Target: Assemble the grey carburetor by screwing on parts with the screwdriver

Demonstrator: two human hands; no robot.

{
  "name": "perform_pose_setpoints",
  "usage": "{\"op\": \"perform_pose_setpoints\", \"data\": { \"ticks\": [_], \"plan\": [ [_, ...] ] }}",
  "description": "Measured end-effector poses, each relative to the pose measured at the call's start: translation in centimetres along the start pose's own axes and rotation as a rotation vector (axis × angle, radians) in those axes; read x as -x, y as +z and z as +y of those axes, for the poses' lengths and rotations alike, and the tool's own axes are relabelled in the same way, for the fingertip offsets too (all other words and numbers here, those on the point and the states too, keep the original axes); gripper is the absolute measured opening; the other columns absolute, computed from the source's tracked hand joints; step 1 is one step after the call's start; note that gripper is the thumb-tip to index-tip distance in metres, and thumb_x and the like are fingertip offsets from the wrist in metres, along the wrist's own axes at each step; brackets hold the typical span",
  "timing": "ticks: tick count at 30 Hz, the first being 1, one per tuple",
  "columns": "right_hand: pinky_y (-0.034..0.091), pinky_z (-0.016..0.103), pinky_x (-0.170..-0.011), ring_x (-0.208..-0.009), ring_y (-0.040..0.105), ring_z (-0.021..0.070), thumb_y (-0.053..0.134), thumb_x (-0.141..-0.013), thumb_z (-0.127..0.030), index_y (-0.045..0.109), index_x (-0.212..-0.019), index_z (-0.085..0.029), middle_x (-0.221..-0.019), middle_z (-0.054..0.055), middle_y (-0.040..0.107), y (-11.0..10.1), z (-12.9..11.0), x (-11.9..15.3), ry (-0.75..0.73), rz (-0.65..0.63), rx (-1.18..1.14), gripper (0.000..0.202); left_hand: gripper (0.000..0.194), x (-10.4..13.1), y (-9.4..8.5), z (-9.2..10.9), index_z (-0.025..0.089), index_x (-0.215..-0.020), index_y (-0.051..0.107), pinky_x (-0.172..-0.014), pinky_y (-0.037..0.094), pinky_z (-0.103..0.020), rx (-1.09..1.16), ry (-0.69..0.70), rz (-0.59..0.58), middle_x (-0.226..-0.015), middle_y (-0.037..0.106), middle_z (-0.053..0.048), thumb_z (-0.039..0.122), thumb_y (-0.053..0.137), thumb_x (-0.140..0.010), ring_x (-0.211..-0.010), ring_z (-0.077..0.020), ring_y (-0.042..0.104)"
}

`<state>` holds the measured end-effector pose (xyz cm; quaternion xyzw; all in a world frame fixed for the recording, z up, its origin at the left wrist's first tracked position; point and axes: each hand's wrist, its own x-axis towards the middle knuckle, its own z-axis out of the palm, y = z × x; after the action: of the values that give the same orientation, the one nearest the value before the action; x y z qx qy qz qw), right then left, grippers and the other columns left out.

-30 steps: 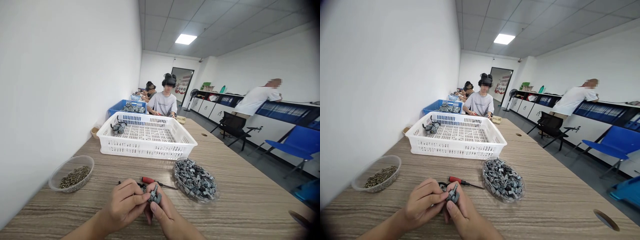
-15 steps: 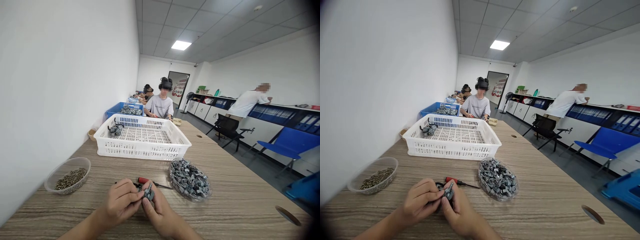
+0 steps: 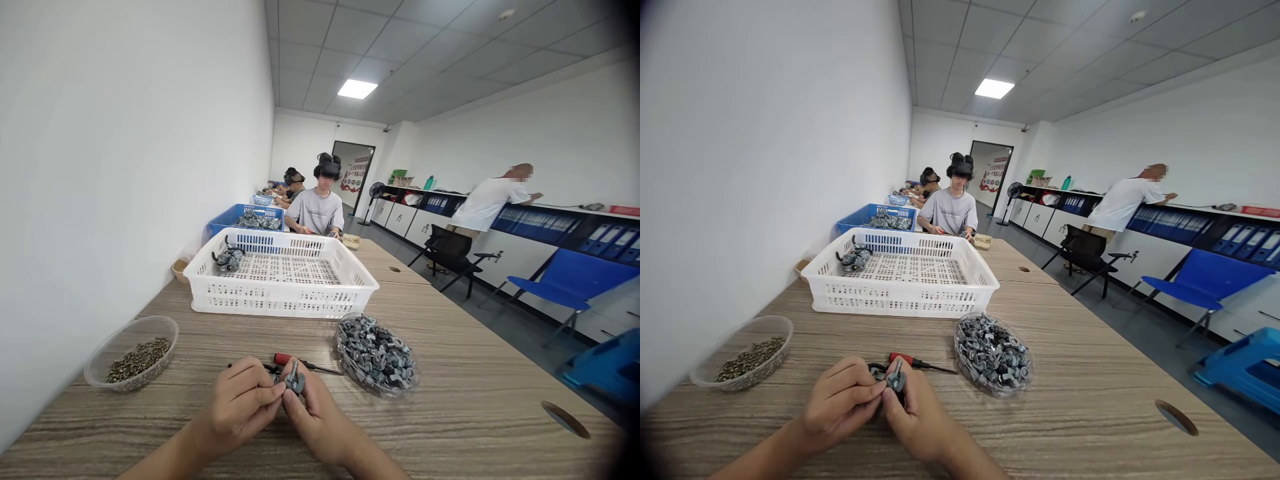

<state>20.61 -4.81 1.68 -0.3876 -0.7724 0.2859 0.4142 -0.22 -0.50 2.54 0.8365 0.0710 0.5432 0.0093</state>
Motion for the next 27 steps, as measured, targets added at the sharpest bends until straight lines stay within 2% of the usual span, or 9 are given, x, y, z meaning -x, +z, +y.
{"op": "perform_pose_setpoints", "data": {
  "ticks": [6,14,21,27],
  "plan": [
    [0.047,0.038,-0.084,-0.085,0.054,0.0220,0.042,-0.113,-0.060,0.054,-0.099,-0.024,-0.092,0.004,0.061,-0.06,-0.10,-0.18,0.032,0.017,-0.013,0.041,0.023,-0.61,-0.04,0.29,0.016,-0.115,0.072,-0.065,0.054,-0.030,-0.025,-0.012,0.029,-0.080,0.072,-0.003,0.001,0.071,-0.097,-0.071,-0.0162,0.061],
    [0.042,0.034,-0.076,-0.078,0.049,0.0189,0.042,-0.111,-0.065,0.056,-0.097,-0.022,-0.085,0.000,0.055,-0.05,0.14,-0.55,-0.030,0.012,-0.080,0.047,0.018,-0.58,0.15,0.39,0.017,-0.110,0.073,-0.067,0.054,-0.030,-0.019,-0.027,0.042,-0.080,0.072,-0.003,0.004,0.072,-0.098,-0.071,-0.0158,0.063],
    [0.044,0.035,-0.075,-0.070,0.049,0.0183,0.037,-0.110,-0.073,0.057,-0.095,-0.022,-0.073,-0.002,0.053,0.25,0.27,-0.53,-0.018,0.012,-0.151,0.057,0.021,-0.16,0.20,0.41,0.017,-0.116,0.073,-0.077,0.059,-0.033,0.061,-0.090,0.028,-0.096,0.078,-0.007,0.005,0.074,-0.099,-0.084,-0.0173,0.070],
    [0.042,0.033,-0.067,-0.065,0.047,0.0177,0.036,-0.109,-0.076,0.057,-0.095,-0.023,-0.070,-0.003,0.051,0.53,0.74,-0.36,0.014,0.004,-0.200,0.058,0.019,-0.65,0.30,0.77,0.018,-0.114,0.075,-0.079,0.061,-0.033,0.083,-0.110,0.063,-0.099,0.080,-0.007,0.007,0.076,-0.099,-0.087,-0.0179,0.073]
  ]
}}
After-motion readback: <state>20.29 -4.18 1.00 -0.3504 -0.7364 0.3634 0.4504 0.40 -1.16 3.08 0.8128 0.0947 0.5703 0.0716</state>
